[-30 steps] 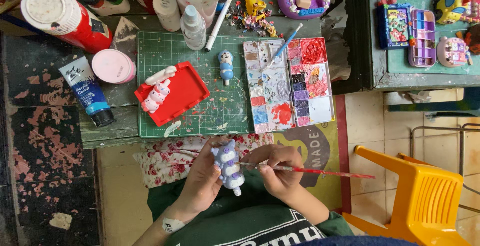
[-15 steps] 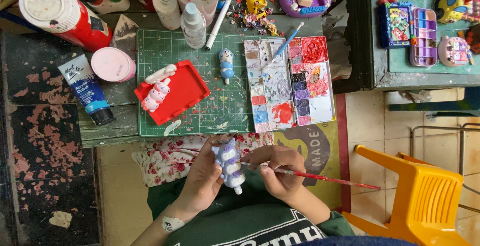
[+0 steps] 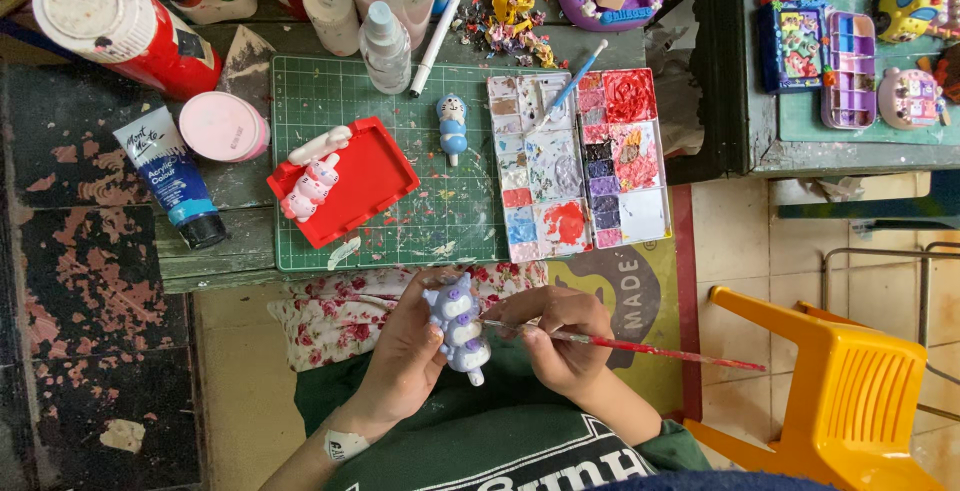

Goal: The person paints small figurines using a fine brush and acrylic paints from a palette. They hold a purple figurine and apply paint to its details, then switch to a pink figurine and continue painting its features.

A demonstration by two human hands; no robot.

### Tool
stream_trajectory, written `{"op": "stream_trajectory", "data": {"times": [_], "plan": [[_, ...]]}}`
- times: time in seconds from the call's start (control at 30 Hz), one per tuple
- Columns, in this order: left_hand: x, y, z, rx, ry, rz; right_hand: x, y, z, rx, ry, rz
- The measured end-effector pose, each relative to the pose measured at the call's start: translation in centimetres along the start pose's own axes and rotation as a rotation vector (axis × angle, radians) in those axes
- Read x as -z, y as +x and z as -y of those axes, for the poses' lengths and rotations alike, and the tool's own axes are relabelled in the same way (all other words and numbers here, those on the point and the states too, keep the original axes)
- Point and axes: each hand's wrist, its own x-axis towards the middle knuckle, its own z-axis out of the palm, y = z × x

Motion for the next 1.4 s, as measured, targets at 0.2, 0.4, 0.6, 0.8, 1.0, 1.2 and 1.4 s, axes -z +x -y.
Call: {"op": "stream_trajectory", "data": {"times": [0.2,0.4,0.6,0.8,1.0,1.2,1.4], "plan": [[0.1,0.0,0.1,-0.001,-0.007,-0.021,0.0,0.2,0.1,-0.016,-0.049,0.011],[-0.1,0.1,-0.1,-0.005,-0.001,-0.003,-0.2,-0.1,0.1,-0.044,0.006,-0.048],[-0.2,0.1,-0.3,0.001,0.012,-0.011,-0.1,0.4,0.1,-0.011,-0.015,0.006],[0.0,-0.2,-0.1,-0.01,0.026,-0.016,0.1,0.0,0.1,-0.018,-0.049,-0.094],[0.6,-0.7,0.1,-0.061,-0.018,-0.001,5.7,3.4,-2.3,-0.198,-0.253,-0.454],[1.0,-1.0,0.7,-0.084,0.009,-0.11,9.8,5.1,-3.6,-0.493,-0.821,-0.279],[1.5,-1.3,1.1,-0.103,0.021,-0.13,9.3,5.2,-4.2,-0.458,-0.953,-0.247]]}}
